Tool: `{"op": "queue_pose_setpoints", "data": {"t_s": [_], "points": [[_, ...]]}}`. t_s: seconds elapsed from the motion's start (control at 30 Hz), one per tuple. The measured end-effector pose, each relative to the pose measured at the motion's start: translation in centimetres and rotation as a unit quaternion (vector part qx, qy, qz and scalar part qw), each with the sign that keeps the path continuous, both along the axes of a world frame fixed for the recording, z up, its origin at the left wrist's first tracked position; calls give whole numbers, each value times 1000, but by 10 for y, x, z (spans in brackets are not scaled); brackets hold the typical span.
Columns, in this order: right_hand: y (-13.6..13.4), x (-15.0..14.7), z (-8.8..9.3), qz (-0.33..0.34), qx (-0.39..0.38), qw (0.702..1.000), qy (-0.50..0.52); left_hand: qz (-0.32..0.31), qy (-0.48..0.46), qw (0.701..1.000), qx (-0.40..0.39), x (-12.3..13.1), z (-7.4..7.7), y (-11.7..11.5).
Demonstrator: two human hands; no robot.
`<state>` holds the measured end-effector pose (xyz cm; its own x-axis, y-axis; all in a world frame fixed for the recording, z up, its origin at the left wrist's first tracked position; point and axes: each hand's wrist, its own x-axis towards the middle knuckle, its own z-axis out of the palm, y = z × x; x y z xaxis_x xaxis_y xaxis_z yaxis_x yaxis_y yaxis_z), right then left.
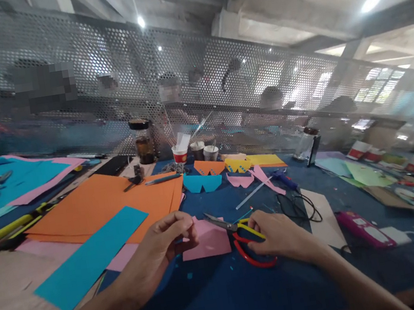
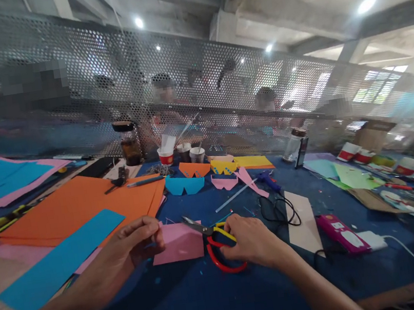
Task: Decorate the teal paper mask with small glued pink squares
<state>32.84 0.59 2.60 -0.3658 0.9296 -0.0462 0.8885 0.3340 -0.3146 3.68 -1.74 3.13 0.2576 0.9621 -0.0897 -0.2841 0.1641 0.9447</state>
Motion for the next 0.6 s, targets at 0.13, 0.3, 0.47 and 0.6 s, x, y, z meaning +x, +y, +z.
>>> {"op": "queue_pose_setpoints", "data": {"t_s": [0.13,0.3,0.47,0.6], "points": [[-1,12,8,-28,-62,995,77,1,-15,1000,-5,-1,0,1],[-4,7,19,-9,-183,944,274,7,-25,1000,-7,-1,1,3],[-14,-21,23,48,-259,863,430,30,-27,999,-24,1,3,3],[-28,-47,24,62,-329,851,404,56,-27,998,-7,2,5,0]]}}
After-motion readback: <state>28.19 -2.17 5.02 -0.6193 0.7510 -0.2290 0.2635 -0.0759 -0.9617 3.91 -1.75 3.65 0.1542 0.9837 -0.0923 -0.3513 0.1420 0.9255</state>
